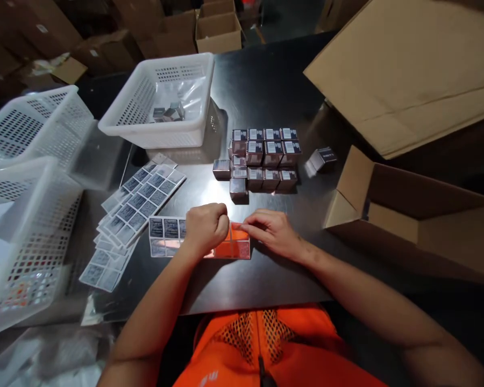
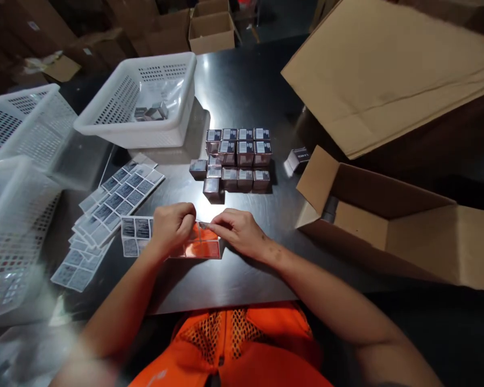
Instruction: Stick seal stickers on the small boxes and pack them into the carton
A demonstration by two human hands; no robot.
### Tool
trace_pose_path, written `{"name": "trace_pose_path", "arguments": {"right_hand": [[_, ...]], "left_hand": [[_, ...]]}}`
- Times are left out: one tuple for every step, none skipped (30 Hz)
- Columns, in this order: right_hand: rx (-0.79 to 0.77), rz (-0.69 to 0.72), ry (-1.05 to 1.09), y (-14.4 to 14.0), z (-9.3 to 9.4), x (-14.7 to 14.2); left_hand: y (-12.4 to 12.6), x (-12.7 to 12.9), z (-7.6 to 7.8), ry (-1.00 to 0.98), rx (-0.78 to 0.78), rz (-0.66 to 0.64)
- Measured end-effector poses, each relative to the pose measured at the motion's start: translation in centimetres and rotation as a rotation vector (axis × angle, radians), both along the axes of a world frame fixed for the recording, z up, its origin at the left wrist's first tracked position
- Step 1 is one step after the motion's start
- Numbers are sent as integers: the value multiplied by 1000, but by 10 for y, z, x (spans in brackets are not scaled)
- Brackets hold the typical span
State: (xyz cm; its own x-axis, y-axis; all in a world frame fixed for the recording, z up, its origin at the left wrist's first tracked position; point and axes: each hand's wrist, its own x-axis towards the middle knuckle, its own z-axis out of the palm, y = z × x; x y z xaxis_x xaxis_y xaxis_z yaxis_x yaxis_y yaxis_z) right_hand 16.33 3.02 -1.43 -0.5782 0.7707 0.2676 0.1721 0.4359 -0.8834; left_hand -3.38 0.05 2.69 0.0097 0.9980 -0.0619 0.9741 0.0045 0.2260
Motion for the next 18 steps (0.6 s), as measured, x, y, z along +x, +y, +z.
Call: {"name": "trace_pose_path", "arguments": {"right_hand": [[50, -8, 3, 0, -2, 0], [87, -30, 6, -1, -3, 0], [112, -65, 6, -1, -5, -1], [126, -102, 0, -2, -7, -1], [139, -132, -9, -3, -9, -2], [165, -149, -17, -5, -10, -2], [213, -151, -27, -7, -11, -2], [290, -140, -34, -9, -11, -1], [393, -118, -30, -11, -11, 0], [505, -89, -13, -12, -9, 1], [606, -62, 17, -13, -7, 2], [677, -45, 48, -13, -5, 3], [719, -48, 70, -12, -2, 3], [737, -77, 72, -8, 1, 2], [741, -131, 37, -2, 3, 0], [741, -195, -25, 5, 5, -3], [744, -245, -106, 15, 6, -6], [748, -266, -196, 25, 6, -9]], "left_hand": [[1, 0, 1, 8, -17, 11], [1, 0, 1, 16, -35, 23], [2, 1, 2, 25, -52, 36], [2, 1, 2, 36, -69, 52], [2, 2, 2, 46, -85, 69], [3, 2, 2, 58, -100, 87], [3, 3, 1, 68, -113, 105], [4, 3, 1, 77, -124, 122], [6, 2, 0, 85, -130, 140], [7, 1, -1, 91, -134, 157], [9, -2, -2, 94, -134, 174], [11, -5, -3, 96, -133, 190], [13, -9, -4, 97, -130, 206], [15, -13, -5, 98, -127, 220], [17, -17, -5, 98, -123, 231], [19, -21, -6, 98, -118, 236], [19, -23, -7, 98, -112, 234], [20, -25, -7, 97, -105, 226]]}}
